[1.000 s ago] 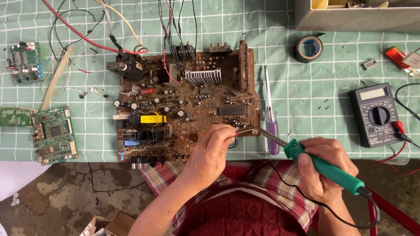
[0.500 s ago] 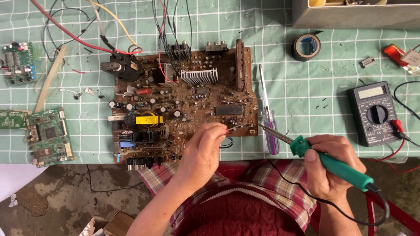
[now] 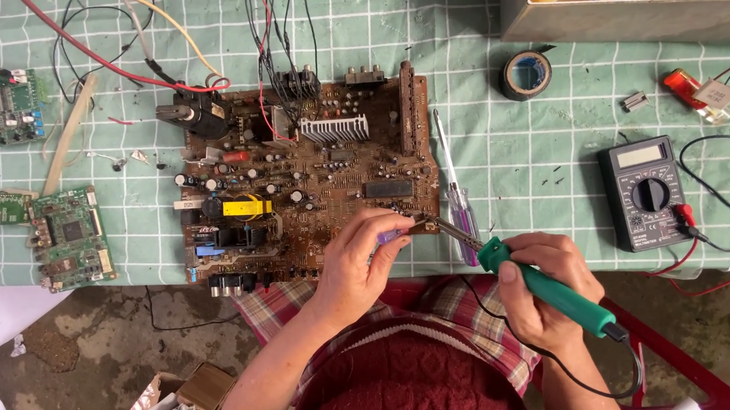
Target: A person is using a soldering iron to repair or re-solder connections on a large circuit board on a table.
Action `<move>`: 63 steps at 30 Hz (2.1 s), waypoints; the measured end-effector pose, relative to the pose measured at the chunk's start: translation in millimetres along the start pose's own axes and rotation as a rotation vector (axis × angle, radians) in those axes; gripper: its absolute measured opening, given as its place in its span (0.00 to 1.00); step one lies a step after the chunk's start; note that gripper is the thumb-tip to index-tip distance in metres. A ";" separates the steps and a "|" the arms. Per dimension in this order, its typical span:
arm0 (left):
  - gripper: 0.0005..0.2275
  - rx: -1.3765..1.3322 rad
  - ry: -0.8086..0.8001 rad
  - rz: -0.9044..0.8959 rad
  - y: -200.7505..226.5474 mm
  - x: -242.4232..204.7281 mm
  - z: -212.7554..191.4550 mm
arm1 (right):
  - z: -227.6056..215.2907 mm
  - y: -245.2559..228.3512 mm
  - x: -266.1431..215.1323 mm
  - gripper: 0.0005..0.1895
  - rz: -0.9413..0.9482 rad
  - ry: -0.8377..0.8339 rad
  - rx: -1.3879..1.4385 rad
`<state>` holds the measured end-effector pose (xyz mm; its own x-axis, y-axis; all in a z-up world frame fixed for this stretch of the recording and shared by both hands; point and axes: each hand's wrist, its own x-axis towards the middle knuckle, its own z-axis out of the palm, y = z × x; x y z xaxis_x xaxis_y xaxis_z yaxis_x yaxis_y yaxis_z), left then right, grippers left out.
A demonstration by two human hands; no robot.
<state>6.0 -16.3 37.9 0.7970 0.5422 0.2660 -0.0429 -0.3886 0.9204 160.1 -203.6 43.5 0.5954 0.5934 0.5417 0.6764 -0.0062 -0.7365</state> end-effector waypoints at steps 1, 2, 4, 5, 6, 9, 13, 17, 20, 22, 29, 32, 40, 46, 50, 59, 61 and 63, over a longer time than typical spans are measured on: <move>0.08 -0.001 0.000 -0.003 -4.8 -3.6 2.5 | -2.4 2.0 -0.1 0.09 0.002 -0.002 0.000; 0.08 -0.003 0.016 -0.011 -9.7 -7.1 4.7 | -4.6 3.9 -0.1 0.09 0.014 -0.003 0.024; 0.08 -0.003 0.035 -0.021 -12.9 -9.5 5.5 | -7.7 9.3 -2.1 0.09 0.026 -0.008 0.052; 0.07 0.003 0.046 -0.026 -10.9 -8.8 4.6 | -9.2 12.8 -4.5 0.09 0.038 0.000 0.074; 0.07 0.010 0.058 -0.031 -9.0 -8.0 3.6 | -10.5 16.5 -6.7 0.09 0.051 0.009 0.096; 0.06 -0.003 0.065 -0.055 -14.9 -10.6 5.2 | -7.7 16.5 -4.1 0.10 0.054 0.022 0.100; 0.07 0.010 0.064 -0.047 -10.5 -12.0 7.1 | -9.7 19.4 -2.9 0.11 0.072 -0.008 0.115; 0.07 0.064 0.063 0.007 -14.9 -22.6 13.7 | -16.3 27.2 -6.5 0.11 0.103 0.010 0.131; 0.08 0.126 0.083 0.058 -16.9 -30.0 16.6 | -21.3 35.0 -11.9 0.12 0.104 0.036 0.125; 0.08 0.163 0.096 0.090 -18.8 -32.2 19.2 | -21.3 37.1 -15.8 0.12 0.102 0.053 0.124; 0.07 0.231 0.129 0.142 -19.4 -19.6 21.2 | -18.3 31.8 -20.8 0.12 0.122 0.036 0.129; 0.06 0.256 0.139 0.134 -28.4 -27.5 22.1 | -23.3 35.6 -31.1 0.12 0.123 0.061 0.125; 0.05 0.237 0.177 0.171 -36.0 -40.3 24.1 | -14.2 27.9 -35.1 0.13 0.112 0.052 0.130; 0.09 0.242 0.088 0.109 -31.3 -41.2 17.1 | -16.4 29.0 -54.6 0.16 0.217 0.179 0.066; 0.07 0.170 0.135 0.091 -32.4 -27.7 23.1 | -20.0 41.7 -55.5 0.14 0.165 0.151 0.116; 0.05 0.235 0.008 -0.003 -25.1 1.4 14.3 | -22.4 51.2 -44.0 0.13 0.127 0.134 0.193; 0.06 0.259 -0.026 -0.011 -21.8 10.2 12.5 | -19.7 49.6 -40.2 0.13 0.124 0.131 0.197; 0.06 0.294 -0.097 0.000 -12.5 25.7 6.8 | -18.2 49.1 -36.7 0.12 0.125 0.106 0.205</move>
<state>31.2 -2.6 31.2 0.8516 0.4738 0.2243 0.1220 -0.5952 0.7943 179.3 -240.4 -5.2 0.7184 0.5104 0.4726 0.4991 0.0951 -0.8613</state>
